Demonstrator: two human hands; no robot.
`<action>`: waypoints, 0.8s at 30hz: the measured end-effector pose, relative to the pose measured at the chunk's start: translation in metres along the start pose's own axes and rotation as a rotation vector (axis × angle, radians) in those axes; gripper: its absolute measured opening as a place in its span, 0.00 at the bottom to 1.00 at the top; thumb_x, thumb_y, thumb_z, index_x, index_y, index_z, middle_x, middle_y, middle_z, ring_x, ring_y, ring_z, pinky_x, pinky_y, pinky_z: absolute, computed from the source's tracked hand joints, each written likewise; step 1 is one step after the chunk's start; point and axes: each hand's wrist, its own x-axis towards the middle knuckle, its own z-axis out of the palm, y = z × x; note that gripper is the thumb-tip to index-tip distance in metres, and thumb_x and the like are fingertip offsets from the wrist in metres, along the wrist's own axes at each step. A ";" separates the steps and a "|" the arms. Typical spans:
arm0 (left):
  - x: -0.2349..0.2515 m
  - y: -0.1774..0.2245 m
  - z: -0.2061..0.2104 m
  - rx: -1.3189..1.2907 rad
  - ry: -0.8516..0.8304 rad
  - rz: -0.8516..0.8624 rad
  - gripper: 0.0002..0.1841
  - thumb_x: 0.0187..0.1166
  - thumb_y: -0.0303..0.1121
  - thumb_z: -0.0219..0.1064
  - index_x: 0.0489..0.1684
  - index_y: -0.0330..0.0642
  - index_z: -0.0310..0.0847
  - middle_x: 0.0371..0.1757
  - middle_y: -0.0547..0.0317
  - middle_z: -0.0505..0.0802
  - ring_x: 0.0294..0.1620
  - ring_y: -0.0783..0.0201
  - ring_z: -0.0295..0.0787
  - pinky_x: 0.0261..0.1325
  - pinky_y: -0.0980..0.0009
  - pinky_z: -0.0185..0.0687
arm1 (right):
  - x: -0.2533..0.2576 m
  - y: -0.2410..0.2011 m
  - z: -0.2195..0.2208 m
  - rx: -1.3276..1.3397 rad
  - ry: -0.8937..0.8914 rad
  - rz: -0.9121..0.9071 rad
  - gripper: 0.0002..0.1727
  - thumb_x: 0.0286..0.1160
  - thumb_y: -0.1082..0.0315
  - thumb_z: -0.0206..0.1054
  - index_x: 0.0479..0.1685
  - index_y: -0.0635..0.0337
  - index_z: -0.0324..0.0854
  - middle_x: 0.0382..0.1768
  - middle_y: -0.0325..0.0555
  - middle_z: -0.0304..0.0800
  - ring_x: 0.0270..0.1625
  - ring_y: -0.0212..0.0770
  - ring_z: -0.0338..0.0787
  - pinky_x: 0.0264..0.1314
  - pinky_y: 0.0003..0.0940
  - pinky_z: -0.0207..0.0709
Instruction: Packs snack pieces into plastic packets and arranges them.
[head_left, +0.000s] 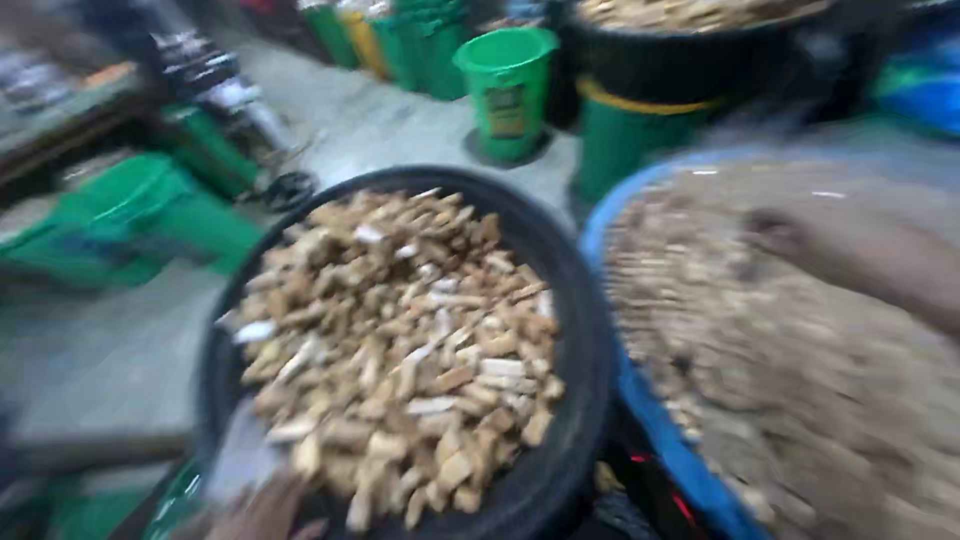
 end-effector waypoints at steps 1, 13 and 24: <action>-0.003 0.005 -0.001 -0.072 -0.014 0.003 0.30 0.90 0.50 0.55 0.77 0.31 0.75 0.77 0.32 0.80 0.80 0.33 0.74 0.82 0.35 0.63 | 0.003 -0.033 -0.004 0.073 0.005 -0.108 0.10 0.82 0.71 0.68 0.54 0.67 0.85 0.45 0.65 0.91 0.46 0.65 0.92 0.49 0.69 0.83; -0.027 0.029 0.028 0.042 0.605 -0.006 0.13 0.55 0.13 0.76 0.36 0.36 0.89 0.38 0.45 0.91 0.33 0.45 0.94 0.27 0.53 0.90 | 0.040 -0.403 0.114 0.165 -0.409 -1.180 0.23 0.83 0.83 0.53 0.74 0.63 0.78 0.74 0.66 0.78 0.75 0.67 0.80 0.74 0.63 0.74; -0.017 0.048 0.046 -1.027 0.641 0.017 0.20 0.89 0.33 0.53 0.32 0.29 0.86 0.28 0.52 0.89 0.26 0.65 0.86 0.34 0.67 0.85 | 0.067 -0.412 0.166 0.002 -0.375 -1.188 0.16 0.89 0.72 0.54 0.65 0.73 0.76 0.62 0.73 0.84 0.65 0.72 0.86 0.67 0.66 0.77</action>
